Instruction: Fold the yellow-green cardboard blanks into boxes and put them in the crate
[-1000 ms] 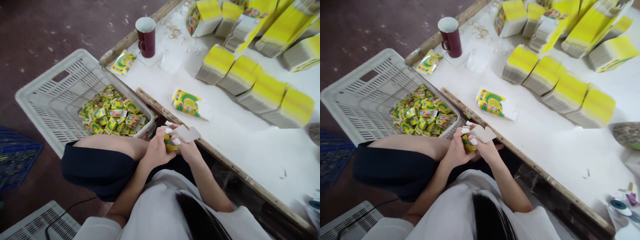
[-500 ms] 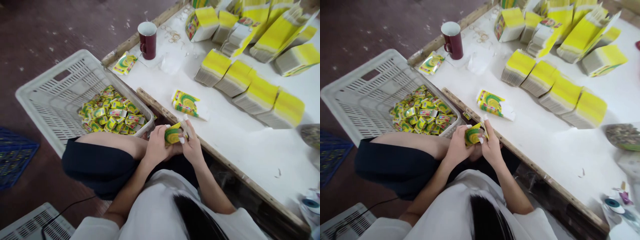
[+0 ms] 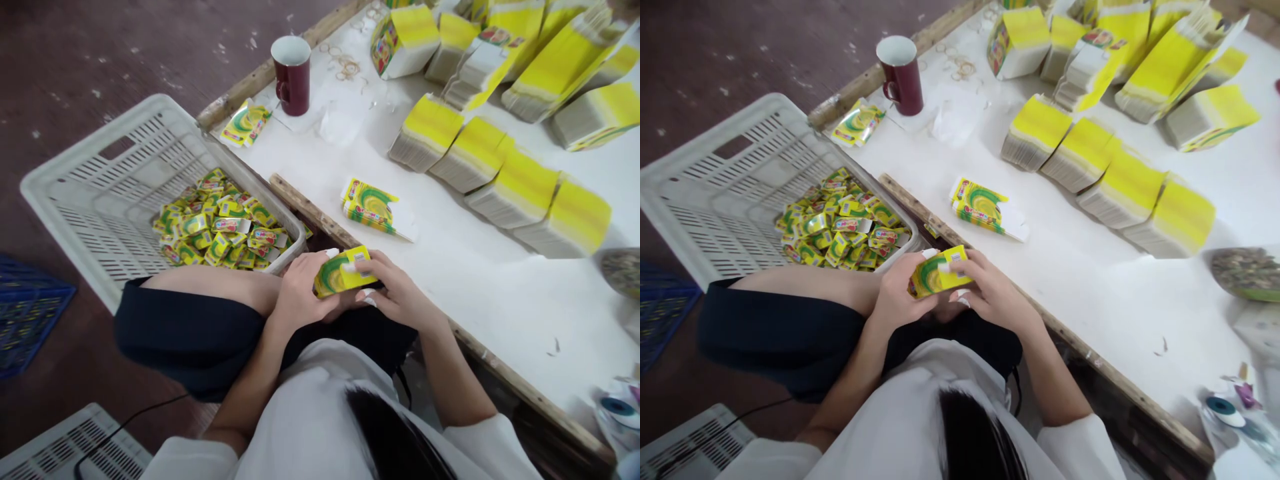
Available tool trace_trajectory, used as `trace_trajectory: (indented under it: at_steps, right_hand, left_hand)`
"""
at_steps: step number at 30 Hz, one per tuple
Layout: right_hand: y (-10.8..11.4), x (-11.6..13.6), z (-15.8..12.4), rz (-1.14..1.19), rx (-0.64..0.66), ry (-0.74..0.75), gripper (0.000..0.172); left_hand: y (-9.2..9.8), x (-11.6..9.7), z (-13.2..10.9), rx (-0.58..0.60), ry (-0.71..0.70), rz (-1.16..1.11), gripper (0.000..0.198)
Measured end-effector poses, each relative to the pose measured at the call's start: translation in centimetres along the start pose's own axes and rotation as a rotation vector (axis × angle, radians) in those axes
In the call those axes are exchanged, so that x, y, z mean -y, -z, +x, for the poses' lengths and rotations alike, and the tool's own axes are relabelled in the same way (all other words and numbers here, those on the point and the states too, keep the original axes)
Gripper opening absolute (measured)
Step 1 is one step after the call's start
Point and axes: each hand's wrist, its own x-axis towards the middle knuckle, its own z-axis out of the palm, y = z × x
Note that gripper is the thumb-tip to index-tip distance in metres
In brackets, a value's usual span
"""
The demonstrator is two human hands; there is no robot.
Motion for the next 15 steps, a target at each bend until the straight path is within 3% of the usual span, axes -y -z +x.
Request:
trace_trajectory:
  at_steps: [2, 3, 6, 12, 15]
  right_hand:
    - [-0.6, -0.1, -0.2, -0.080, -0.068, -0.037, 0.051]
    - [-1.0, -0.1, -0.2, -0.112, -0.084, -0.051, 0.054]
    - [-1.2, -0.3, -0.1, -0.137, -0.037, -0.034, 0.036]
    - [1.4, -0.1, 0.7, 0.005, 0.157, 0.062, 0.009]
    - [0.7, -0.1, 0.6, 0.001, 0.104, 0.025, 0.022]
  left_hand:
    - [0.0, -0.1, 0.2, 0.027, 0.012, -0.008, 0.062]
    - [0.0, 0.0, 0.2, 0.038, 0.023, -0.012, 0.061]
    - [0.0, 0.2, 0.0, 0.077, 0.085, -0.039, 0.066]
    - [0.1, 0.3, -0.4, 0.104, 0.117, -0.085, 0.072]
    - [0.1, 0.2, -0.3, 0.086, 0.086, -0.078, 0.071]
